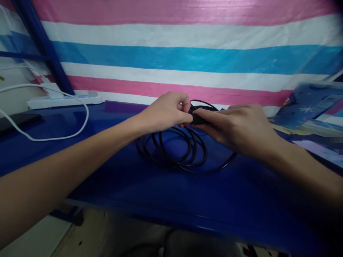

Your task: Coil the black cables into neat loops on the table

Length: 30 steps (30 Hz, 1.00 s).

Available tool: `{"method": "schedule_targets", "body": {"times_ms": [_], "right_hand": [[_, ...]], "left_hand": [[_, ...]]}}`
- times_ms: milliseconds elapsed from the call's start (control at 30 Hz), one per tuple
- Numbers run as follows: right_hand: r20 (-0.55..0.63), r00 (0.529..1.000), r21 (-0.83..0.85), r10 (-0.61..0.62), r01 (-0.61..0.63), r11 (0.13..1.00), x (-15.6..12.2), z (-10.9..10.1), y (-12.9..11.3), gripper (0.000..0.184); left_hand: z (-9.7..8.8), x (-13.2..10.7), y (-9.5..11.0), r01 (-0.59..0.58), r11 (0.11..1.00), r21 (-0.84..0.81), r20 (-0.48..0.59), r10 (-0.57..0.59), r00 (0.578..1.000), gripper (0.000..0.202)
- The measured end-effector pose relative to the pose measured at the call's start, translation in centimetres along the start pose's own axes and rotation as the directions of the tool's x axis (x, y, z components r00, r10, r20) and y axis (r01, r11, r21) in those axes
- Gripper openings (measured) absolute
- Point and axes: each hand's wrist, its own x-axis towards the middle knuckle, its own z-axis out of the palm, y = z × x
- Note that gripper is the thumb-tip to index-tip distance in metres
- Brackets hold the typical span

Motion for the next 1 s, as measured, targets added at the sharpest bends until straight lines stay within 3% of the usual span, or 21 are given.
{"method": "schedule_targets", "body": {"times_ms": [167,300,367,500,1000], "right_hand": [[0.007,1.0,0.054,0.011,-0.011,0.998,0.1,0.5,-0.2,0.031],[0.038,0.998,0.134,0.041,-0.046,0.99,0.1,0.3,-0.2,0.03],[0.049,0.997,0.208,0.061,-0.07,0.976,0.1,0.2,-0.1,0.033],[0.06,0.996,0.347,0.07,-0.086,0.934,0.0,0.2,0.3,0.037],[0.065,0.997,0.368,0.043,-0.064,0.928,0.0,0.2,0.4,0.033]], "left_hand": [[0.7,-0.2,0.6,0.054,0.994,0.096,-0.054,-0.049,0.997,0.02],[0.8,-0.3,0.8,0.113,0.993,0.022,-0.081,-0.111,0.99,0.02],[0.6,-0.3,0.6,0.122,0.987,-0.108,-0.034,-0.127,0.991,0.015],[-0.6,-0.1,-0.1,0.137,0.942,-0.307,0.165,-0.089,0.982,0.01],[-2.9,0.3,-0.9,0.117,0.965,-0.235,0.312,-0.04,0.949,0.011]]}}
